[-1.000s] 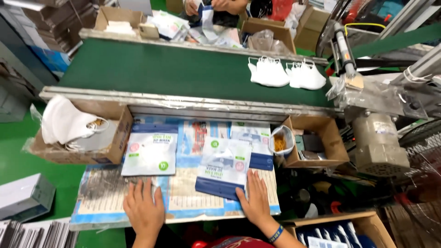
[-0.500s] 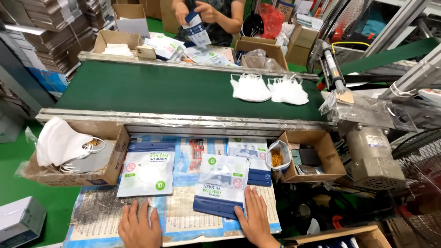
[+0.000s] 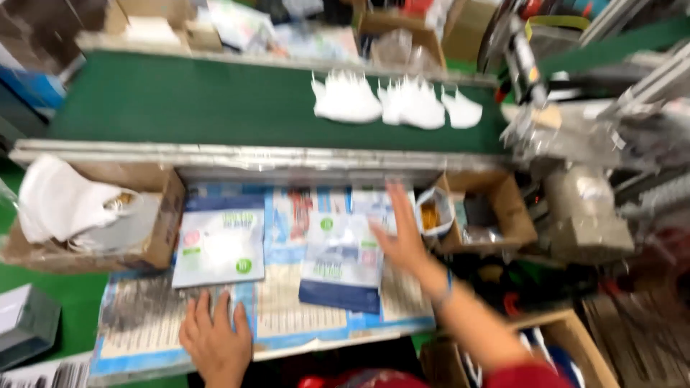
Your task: Counting face masks, putting them into plastic bags, and sealing boxes with tape in a factory setting.
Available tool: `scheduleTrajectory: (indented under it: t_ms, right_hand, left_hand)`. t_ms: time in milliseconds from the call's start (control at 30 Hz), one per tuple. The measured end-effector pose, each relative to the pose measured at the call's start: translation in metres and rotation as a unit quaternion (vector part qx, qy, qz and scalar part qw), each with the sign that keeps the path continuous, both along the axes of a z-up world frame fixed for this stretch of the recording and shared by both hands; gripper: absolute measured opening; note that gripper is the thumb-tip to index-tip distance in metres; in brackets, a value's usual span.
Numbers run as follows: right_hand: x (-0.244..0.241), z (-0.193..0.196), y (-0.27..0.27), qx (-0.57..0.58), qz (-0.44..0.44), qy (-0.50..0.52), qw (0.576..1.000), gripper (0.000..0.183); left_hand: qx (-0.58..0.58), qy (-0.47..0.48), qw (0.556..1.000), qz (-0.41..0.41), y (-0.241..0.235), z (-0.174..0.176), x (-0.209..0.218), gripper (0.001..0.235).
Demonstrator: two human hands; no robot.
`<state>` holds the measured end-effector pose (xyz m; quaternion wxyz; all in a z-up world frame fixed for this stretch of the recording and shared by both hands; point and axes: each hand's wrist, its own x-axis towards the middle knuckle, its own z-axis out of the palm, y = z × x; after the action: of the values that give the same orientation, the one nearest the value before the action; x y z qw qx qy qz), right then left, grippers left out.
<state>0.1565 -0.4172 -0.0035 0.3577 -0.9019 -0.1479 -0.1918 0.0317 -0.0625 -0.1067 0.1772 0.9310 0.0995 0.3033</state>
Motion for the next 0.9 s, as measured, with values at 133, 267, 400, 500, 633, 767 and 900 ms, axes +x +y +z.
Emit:
scheduleTrajectory:
  t_ms: [133,267,400,500,633,767,900]
  right_hand:
    - [0.161,0.003,0.003,-0.055,-0.042,0.042,0.997,0.088]
    - [0.312,-0.059,-0.019,-0.046,-0.072,0.068,0.994,0.093]
    - [0.340,-0.072,0.027,-0.172,-0.145,0.068,0.972,0.076]
    - [0.299,-0.050,0.078,-0.162,-0.072,0.032,0.984,0.072]
    - [0.230,-0.006,0.118,-0.108,-0.021,0.059,0.992,0.060]
    - [0.239,-0.027,0.109,-0.045,-0.041,-0.065,0.996,0.056]
    - [0.258,-0.035,0.114,-0.080,-0.052,-0.130,0.987,0.049]
  left_hand:
    - [0.002,0.029,1.000,-0.006,-0.001,0.015,0.003,0.037]
    - [-0.004,0.028,1.000,-0.004,0.000,0.017,0.006,0.036]
    - [-0.022,0.007,1.000,-0.020,0.004,0.021,0.004,0.036]
    - [-0.069,-0.028,0.997,-0.032,0.002,0.040,0.008,0.039]
    - [-0.122,-0.089,0.979,-0.139,-0.001,0.107,0.066,0.046]
    - [-0.033,-0.139,0.963,-0.229,-0.012,0.137,0.225,0.053]
    - [0.033,0.140,0.989,-0.033,-0.019,0.123,0.369,0.085]
